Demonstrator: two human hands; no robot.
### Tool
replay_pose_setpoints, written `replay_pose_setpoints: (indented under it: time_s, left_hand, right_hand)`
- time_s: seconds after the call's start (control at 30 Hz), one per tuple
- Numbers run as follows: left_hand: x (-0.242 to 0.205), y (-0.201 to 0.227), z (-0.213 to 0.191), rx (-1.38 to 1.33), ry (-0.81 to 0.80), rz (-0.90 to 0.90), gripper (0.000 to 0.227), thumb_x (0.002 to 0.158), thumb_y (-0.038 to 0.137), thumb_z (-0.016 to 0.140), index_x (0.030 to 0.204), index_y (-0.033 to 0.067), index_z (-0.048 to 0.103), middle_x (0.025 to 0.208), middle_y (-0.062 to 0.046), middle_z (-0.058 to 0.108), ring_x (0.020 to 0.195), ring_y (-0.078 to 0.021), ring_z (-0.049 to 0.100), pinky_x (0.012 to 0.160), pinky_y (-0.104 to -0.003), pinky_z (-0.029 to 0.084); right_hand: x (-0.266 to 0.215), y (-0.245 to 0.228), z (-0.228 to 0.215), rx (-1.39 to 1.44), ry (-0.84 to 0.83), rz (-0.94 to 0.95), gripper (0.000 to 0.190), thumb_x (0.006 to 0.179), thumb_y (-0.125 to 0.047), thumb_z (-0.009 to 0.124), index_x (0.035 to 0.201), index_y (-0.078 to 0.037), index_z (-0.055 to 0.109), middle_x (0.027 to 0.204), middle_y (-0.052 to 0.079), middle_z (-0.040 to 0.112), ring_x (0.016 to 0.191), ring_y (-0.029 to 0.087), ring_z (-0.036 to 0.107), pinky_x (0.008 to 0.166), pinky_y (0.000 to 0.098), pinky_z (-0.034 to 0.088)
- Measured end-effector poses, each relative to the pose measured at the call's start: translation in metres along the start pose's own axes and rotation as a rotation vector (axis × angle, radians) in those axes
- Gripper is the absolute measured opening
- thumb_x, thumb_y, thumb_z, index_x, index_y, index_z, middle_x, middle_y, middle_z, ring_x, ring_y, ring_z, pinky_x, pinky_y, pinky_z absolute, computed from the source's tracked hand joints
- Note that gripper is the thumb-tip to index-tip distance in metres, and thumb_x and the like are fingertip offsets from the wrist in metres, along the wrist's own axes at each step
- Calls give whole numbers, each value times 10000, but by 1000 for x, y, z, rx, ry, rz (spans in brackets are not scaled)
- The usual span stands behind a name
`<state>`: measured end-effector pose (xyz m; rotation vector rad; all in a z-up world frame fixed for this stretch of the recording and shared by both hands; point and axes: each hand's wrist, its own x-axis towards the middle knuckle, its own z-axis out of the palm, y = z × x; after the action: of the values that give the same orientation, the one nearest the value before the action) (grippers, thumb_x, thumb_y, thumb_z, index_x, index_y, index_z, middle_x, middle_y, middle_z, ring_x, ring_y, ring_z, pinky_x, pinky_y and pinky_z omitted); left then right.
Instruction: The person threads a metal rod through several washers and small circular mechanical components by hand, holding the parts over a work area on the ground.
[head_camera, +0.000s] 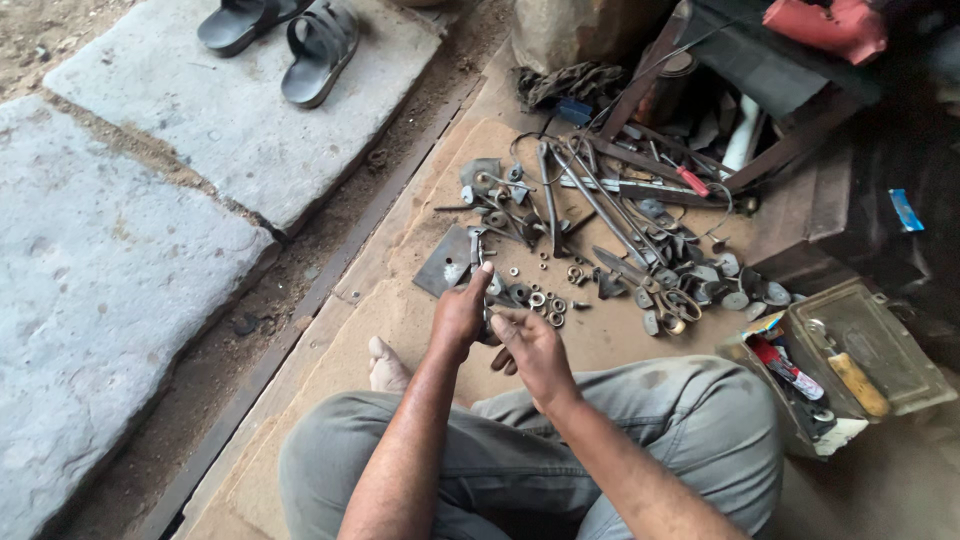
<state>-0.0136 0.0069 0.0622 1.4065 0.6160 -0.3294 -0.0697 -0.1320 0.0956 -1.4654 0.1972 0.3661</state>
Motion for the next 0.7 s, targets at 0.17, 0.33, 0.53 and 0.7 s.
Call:
replay_pose_setpoints:
  time_s: [0.17,0.33,0.53,0.7]
  left_hand:
    - [-1,-2,3,93,-4,21,737,865,677,617,816,-48,734,721,-149,708,613,-224,661,579,-394,537]
    - [10,-12,6,115,-18,38,830,915,725,492,829,-61,746,740,-163,727,667,-239,686,640,-399,547]
    - [11,-13,5,156,17,42,818,938,701,492,783,-69,721,705,-170,698,630,-250,666,619,-409,535]
    - [7,-10,4,102,9,93,763,943,673,517,718,-32,704,653,-131,688,534,-187,653,528,-360,539]
  right_hand:
    - [10,9,-7,154,-143,68,279,924,-248,728,1107,-38,729,869,53,752,604,102,648,562,236,494]
    - [15,9,-9,199,-90,91,264,903,-209,734,1093,-27,728,865,93,753,618,115,665,578,256,515]
    - [17,4,-10,307,-107,177,227,900,-236,733,1021,-49,690,822,68,728,623,120,659,567,271,523]
    - [24,15,-18,164,-109,146,250,922,-240,751,1040,-29,688,835,81,732,630,122,643,582,258,517]
